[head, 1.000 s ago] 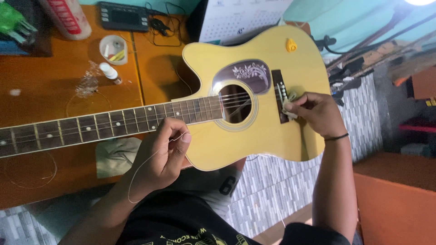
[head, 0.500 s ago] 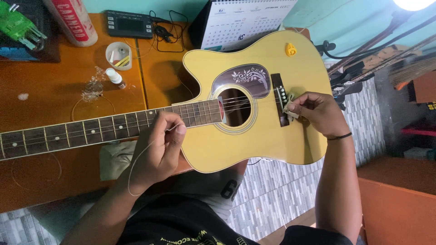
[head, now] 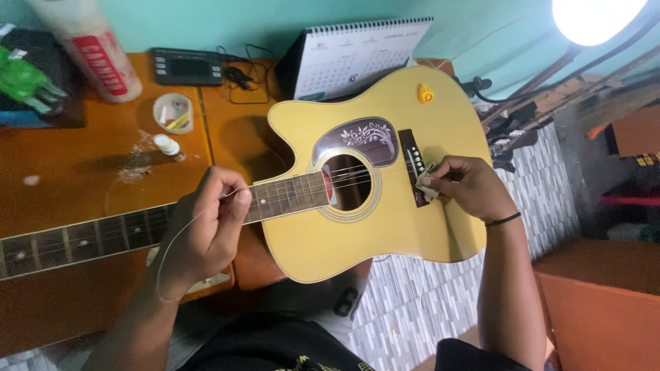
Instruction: The person replaces a guitar string on an acoustic guitar. They thread the string through the bridge, pull it taut, and then wind it onto the tuning peg at the headstock.
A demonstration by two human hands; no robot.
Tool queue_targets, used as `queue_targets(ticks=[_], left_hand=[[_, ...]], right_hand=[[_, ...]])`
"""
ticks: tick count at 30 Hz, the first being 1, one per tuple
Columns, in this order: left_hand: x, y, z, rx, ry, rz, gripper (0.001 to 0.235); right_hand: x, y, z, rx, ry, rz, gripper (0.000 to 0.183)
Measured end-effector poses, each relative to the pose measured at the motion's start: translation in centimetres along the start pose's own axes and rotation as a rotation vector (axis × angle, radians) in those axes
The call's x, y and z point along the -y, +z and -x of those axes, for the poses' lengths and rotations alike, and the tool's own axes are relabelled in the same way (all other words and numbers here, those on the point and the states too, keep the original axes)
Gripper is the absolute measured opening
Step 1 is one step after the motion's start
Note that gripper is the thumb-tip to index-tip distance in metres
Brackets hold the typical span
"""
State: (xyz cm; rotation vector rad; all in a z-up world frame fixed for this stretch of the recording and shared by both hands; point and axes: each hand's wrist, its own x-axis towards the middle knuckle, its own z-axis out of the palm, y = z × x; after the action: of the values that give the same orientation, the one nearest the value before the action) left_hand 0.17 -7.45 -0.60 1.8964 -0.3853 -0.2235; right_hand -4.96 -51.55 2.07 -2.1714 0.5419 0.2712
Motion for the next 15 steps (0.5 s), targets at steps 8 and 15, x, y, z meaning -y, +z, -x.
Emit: queue_targets(ticks=[8, 15], left_hand=[[-0.5, -0.1, 0.2, -0.012, 0.086, 0.004, 0.016], [-0.5, 0.2, 0.1, -0.037, 0.205, 0.044, 0.016]], right_hand=[[-2.9, -0.9, -1.5, 0.044, -0.068, -0.110, 0.011], [-1.4, -0.7, -1.2, 0.016, -0.060, -0.006, 0.015]])
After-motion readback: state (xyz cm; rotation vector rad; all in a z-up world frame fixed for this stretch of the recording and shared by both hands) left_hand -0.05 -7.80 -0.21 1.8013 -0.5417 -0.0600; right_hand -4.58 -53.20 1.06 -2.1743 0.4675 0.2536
